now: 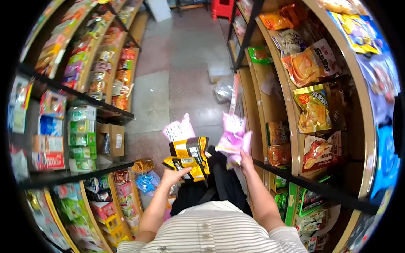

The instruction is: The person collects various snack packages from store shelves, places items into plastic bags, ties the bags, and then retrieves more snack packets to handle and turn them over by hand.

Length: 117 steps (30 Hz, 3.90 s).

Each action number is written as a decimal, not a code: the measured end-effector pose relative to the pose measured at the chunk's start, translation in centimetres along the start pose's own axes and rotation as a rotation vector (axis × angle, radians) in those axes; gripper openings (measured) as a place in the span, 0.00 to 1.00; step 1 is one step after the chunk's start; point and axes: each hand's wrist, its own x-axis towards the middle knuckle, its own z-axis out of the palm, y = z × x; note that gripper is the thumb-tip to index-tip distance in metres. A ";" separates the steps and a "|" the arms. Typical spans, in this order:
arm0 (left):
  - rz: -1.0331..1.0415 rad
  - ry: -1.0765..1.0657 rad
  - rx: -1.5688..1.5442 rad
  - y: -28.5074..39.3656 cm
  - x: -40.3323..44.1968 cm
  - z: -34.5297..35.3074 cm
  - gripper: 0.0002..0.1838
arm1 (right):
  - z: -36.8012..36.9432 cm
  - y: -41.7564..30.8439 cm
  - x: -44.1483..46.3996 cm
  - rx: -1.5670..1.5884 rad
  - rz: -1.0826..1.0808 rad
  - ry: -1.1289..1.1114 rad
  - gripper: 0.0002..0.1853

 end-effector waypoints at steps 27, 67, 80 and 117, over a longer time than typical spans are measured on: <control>0.358 -1.174 1.064 -28.1 67.9 41.3 0.30 | -19.1 6.9 46.8 0.420 0.059 1.131 0.16; 0.253 -0.826 0.858 -33.4 77.9 49.8 0.33 | -9.1 -26.5 52.2 -1.298 -1.019 1.334 0.33; -0.069 -0.873 0.348 -36.6 77.8 49.9 0.27 | -6.4 -20.7 47.3 -1.067 -0.876 1.385 0.24; 0.558 -0.526 0.137 -13.9 63.5 15.4 0.10 | 12.2 -8.2 53.2 -0.051 -0.849 -0.370 0.43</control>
